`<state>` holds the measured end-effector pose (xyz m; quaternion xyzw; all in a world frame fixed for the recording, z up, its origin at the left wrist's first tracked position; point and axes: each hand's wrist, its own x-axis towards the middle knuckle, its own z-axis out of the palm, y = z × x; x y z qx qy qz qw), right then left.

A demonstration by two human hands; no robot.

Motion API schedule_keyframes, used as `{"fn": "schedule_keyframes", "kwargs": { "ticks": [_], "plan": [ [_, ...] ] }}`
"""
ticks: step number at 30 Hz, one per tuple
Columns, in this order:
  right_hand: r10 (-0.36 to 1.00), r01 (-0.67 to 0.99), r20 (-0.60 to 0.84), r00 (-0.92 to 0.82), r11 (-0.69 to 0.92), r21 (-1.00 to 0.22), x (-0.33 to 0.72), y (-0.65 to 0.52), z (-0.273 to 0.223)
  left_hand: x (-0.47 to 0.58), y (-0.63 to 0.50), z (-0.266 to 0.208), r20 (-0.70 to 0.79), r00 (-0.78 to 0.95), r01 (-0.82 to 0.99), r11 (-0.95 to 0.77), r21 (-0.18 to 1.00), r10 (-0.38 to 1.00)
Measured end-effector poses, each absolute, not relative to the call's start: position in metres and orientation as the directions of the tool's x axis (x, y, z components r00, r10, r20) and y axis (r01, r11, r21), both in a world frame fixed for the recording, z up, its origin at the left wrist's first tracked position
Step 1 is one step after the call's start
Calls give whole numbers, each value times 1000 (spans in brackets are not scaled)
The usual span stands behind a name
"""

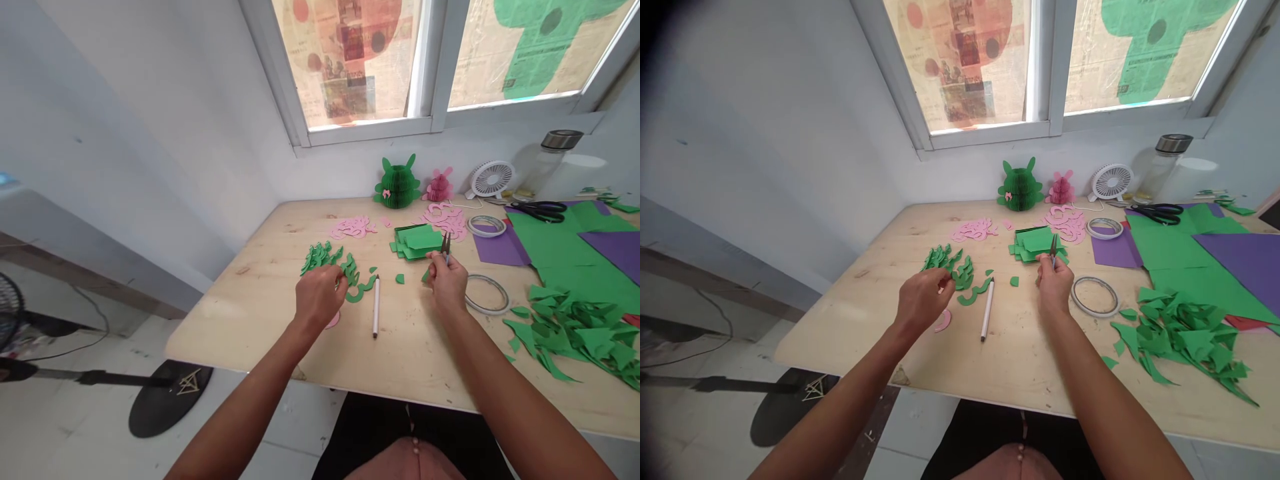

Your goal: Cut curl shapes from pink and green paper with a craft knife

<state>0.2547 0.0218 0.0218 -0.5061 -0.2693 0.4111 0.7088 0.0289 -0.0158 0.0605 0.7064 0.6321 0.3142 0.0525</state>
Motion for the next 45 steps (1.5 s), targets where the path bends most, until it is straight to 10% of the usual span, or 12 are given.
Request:
{"fn": "schedule_keyframes", "kwargs": {
  "ticks": [8,13,25,45],
  "plan": [
    [865,-312,-41,500,136,-941,253,22,21,37,-18,66,347,223,974,-223,-39,911],
    [874,-315,-45,485,127,-940,253,21,20,62,-14,68,124,300,954,-298,-35,946],
    [886,-310,-58,459,99,-945,251,19,19,44,-16,43,145,305,943,-320,90,941],
    [869,-303,-84,488,79,-950,249,22,17,85,123,51,-100,694,689,-698,-195,713]
  ]
}}
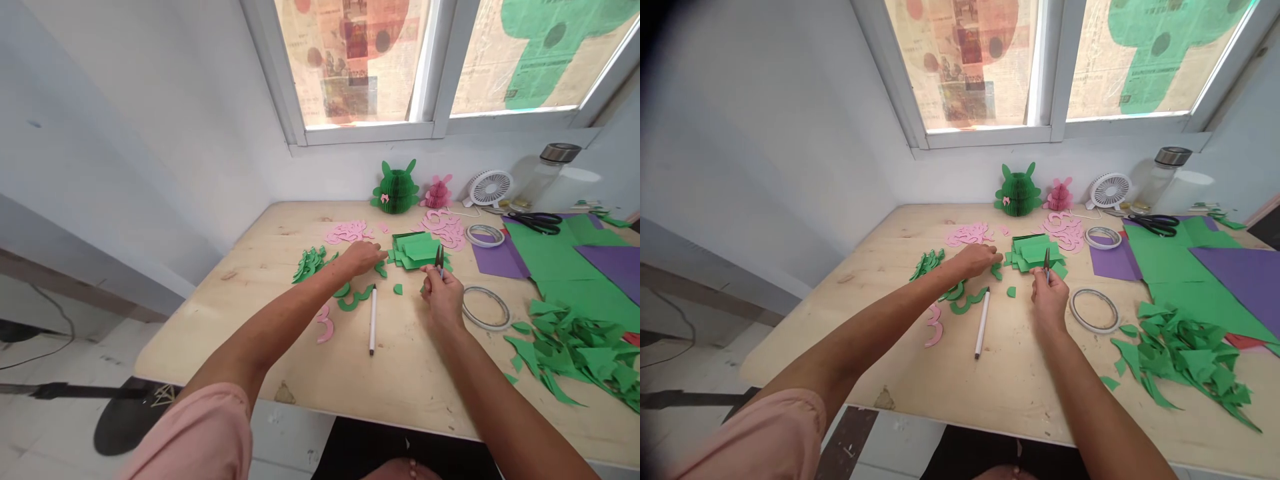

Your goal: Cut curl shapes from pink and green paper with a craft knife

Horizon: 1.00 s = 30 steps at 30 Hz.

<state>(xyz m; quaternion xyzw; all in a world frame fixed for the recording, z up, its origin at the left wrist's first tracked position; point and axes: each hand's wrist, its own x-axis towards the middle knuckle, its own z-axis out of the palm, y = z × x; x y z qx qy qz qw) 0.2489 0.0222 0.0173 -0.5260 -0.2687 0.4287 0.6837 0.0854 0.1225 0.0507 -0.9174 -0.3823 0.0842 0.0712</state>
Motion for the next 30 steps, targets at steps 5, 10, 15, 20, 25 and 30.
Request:
{"fn": "schedule_keyframes", "kwargs": {
  "ticks": [5,10,15,20,25,30],
  "plan": [
    [871,-303,-92,483,68,-951,248,22,19,86,132,53,-153,701,672,-717,-183,696],
    [871,-312,-102,481,61,-948,247,20,22,84,134,62,-192,692,686,-717,-127,696],
    [874,-307,-102,474,55,-950,248,21,22,67,115,80,-167,669,726,-685,-65,725],
    [885,-313,-99,455,55,-948,247,20,21,41,70,84,-147,607,788,-616,-21,781],
    [891,-321,-97,444,58,-945,244,18,20,33,23,64,-124,481,873,-487,-20,868],
    [891,-318,-94,443,58,-946,243,15,20,35,0,45,-39,328,943,-329,-43,944]
  ]
}}
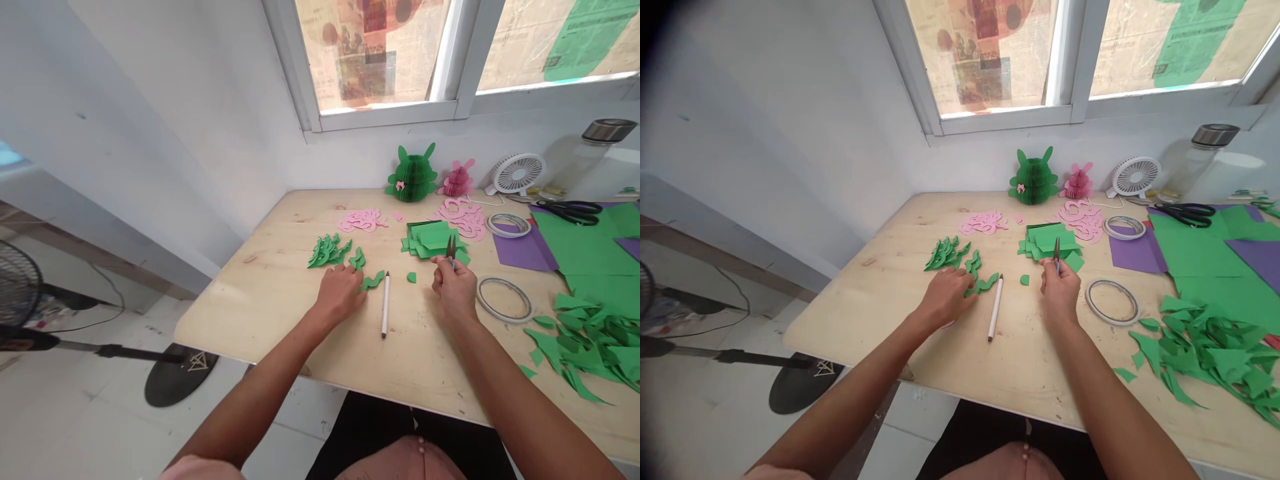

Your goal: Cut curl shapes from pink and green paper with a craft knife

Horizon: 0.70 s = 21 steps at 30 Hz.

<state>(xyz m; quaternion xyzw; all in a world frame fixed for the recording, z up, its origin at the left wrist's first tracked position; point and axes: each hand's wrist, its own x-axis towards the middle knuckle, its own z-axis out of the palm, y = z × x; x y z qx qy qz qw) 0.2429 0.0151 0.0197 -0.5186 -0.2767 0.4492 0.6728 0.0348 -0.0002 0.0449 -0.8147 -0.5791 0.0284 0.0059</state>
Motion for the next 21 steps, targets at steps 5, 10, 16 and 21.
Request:
{"fn": "schedule_keyframes", "kwargs": {
  "ticks": [5,10,16,21],
  "plan": [
    [895,-305,-85,438,60,-950,243,14,20,33,-8,36,30,253,967,-251,-39,967],
    [894,-293,-78,442,62,-954,243,16,18,34,-6,27,69,237,971,-235,-41,969],
    [892,-287,-76,446,62,-956,243,15,18,30,5,22,117,193,981,-188,-51,974],
    [892,-288,-77,445,61,-956,243,15,18,22,16,21,138,137,990,-129,-61,981]
  ]
}}
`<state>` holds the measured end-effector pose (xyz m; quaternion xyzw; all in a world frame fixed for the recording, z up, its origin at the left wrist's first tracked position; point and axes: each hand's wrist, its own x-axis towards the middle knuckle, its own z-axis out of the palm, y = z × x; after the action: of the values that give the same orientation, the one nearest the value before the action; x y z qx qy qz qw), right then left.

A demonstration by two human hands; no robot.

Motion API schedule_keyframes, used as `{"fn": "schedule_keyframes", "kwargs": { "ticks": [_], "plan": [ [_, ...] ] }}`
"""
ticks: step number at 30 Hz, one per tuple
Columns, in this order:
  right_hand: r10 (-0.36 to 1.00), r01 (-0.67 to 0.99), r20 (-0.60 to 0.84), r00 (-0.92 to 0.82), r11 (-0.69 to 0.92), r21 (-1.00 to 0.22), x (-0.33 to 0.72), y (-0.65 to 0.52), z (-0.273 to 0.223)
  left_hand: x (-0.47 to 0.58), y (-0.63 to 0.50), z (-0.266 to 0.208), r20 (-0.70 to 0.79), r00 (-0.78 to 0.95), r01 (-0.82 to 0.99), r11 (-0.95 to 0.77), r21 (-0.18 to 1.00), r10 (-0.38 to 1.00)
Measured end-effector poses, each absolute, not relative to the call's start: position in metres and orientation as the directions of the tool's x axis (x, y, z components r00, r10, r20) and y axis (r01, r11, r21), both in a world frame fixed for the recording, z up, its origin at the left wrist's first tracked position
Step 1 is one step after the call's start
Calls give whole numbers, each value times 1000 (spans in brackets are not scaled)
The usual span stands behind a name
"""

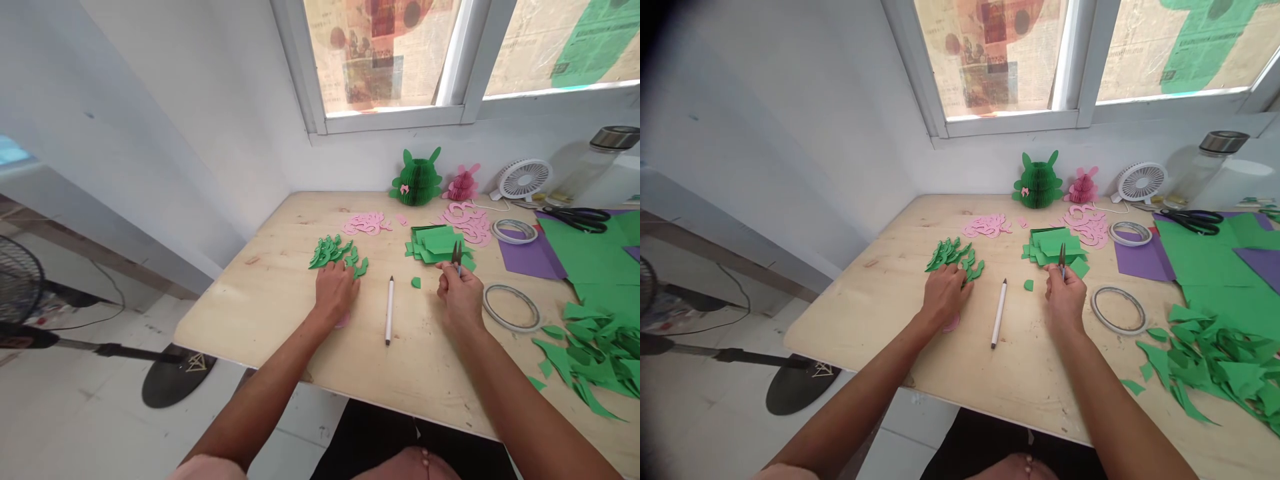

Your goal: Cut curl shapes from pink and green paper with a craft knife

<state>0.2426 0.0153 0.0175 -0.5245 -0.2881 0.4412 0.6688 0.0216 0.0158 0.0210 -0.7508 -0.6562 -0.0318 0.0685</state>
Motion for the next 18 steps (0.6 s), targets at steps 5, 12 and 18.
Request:
{"fn": "schedule_keyframes", "kwargs": {
  "ticks": [5,12,18],
  "plan": [
    [891,-292,-75,448,66,-954,243,17,15,10,27,20,151,99,994,-90,-67,984],
    [889,-292,-75,451,67,-954,242,16,16,-3,36,20,164,21,999,-15,-38,986],
    [890,-289,-75,450,66,-955,243,17,15,-10,28,18,175,-26,999,22,25,984]
  ]
}}
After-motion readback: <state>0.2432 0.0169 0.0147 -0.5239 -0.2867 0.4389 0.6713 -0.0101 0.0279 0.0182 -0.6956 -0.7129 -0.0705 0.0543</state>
